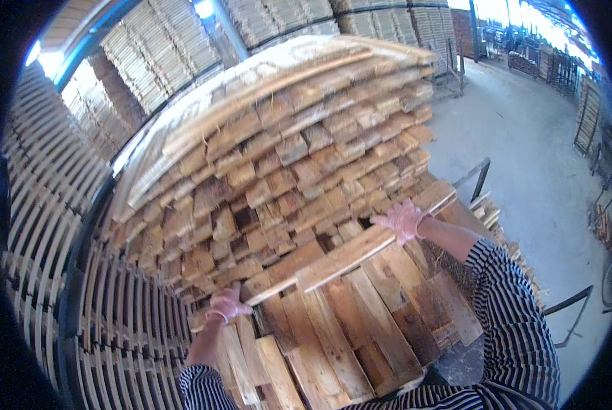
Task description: The person repeatedly picks up small wooden planks from a metal cart and stacks them onto a large, organized pile of similar wood. The person wears pink gloves and handles the wood by hand, arranging the pieces vertically in a tight formation.
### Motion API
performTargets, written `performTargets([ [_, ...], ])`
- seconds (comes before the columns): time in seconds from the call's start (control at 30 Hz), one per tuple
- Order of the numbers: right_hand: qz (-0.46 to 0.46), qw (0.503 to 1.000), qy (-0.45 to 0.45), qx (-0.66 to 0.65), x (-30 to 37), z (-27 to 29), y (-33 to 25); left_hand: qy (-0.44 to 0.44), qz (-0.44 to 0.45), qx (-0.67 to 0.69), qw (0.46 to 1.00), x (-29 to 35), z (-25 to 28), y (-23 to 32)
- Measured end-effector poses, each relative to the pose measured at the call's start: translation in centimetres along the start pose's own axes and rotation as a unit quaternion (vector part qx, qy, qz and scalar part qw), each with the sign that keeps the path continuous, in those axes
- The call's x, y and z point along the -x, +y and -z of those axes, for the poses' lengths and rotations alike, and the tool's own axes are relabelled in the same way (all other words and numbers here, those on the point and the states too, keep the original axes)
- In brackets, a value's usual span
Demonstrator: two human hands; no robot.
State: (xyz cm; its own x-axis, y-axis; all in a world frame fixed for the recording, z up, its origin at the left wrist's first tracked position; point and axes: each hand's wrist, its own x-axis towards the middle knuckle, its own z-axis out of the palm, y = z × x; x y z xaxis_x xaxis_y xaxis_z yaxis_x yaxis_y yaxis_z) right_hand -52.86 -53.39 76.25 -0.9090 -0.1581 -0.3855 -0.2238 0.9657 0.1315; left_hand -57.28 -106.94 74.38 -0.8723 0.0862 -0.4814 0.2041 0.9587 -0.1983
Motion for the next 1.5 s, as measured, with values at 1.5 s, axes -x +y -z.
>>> performTargets([
  [1.5, 0.297, 0.65, 0.324, -0.619, 11.3, 5.5, -16.9, 0.251, -0.267, 0.734, 0.572, 21.0, 16.3, 22.7],
])
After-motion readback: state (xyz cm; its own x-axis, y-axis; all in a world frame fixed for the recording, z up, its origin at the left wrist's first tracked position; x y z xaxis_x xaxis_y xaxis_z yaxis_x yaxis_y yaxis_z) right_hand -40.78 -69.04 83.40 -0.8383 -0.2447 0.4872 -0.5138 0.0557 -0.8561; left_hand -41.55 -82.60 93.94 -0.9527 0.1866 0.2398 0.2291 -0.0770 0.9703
